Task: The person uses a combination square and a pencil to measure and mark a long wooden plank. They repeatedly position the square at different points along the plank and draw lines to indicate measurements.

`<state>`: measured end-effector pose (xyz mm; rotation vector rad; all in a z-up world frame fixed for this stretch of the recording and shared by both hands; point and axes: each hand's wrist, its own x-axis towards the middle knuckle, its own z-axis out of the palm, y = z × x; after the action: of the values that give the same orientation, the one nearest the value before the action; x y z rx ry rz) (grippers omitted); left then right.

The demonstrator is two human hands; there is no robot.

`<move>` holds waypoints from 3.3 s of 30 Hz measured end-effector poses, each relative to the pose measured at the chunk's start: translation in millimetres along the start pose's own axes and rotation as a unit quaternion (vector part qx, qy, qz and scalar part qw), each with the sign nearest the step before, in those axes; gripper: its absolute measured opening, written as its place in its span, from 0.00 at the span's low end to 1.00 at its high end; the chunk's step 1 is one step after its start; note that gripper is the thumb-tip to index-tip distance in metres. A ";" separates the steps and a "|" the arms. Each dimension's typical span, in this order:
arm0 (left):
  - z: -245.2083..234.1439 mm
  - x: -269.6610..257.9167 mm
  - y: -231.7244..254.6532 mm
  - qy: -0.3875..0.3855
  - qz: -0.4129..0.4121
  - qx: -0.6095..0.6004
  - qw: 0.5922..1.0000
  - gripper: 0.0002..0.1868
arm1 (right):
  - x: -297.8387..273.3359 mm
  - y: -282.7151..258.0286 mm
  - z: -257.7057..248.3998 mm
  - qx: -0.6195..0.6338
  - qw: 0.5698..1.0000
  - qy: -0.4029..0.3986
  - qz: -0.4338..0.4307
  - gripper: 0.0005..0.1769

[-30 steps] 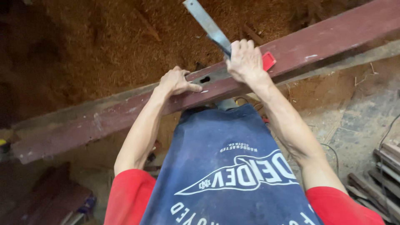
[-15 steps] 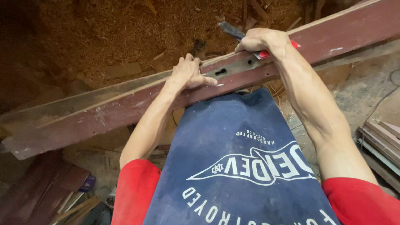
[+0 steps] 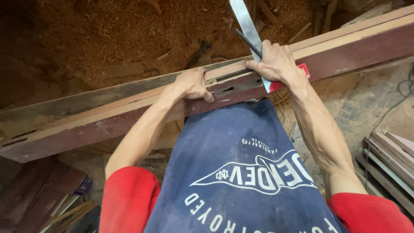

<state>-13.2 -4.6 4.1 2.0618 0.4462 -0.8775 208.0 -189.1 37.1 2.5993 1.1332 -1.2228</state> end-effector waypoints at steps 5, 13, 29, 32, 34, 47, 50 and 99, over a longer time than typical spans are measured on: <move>18.3 -23.4 30.8 0.019 -0.066 0.092 0.993 0.46 | -37.5 25.1 11.4 0.078 0.987 0.132 -0.053 0.36; 59.7 -38.8 38.2 0.263 0.087 0.291 0.916 0.32 | -106.5 101.2 23.2 0.517 0.825 0.205 -0.103 0.09; 126.2 -52.0 43.9 0.370 0.055 0.362 0.854 0.35 | -91.3 168.8 108.9 0.511 0.623 0.513 0.295 0.37; 136.4 -51.3 39.2 0.387 0.044 0.363 0.847 0.36 | -90.7 156.2 102.9 0.519 0.603 0.557 0.240 0.42; 142.3 -48.1 36.5 0.392 0.036 0.372 0.840 0.35 | -93.7 152.3 98.6 0.512 0.612 0.543 0.261 0.45; 191.4 -57.7 40.7 0.467 0.120 0.395 0.782 0.35 | -98.6 157.2 128.2 0.625 0.496 0.511 0.320 0.48; 172.2 -68.0 56.9 0.349 0.063 0.370 0.858 0.40 | -94.8 161.0 133.9 0.642 0.482 0.513 0.305 0.48; 69.0 64.9 165.8 0.173 0.098 0.174 0.964 0.69 | -104.4 157.7 118.1 0.682 0.506 0.385 0.362 0.29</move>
<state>98.9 -158.2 21.4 2.5496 0.2746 -0.5013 188.7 -406.1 -11.0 3.7992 -1.9756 -0.6089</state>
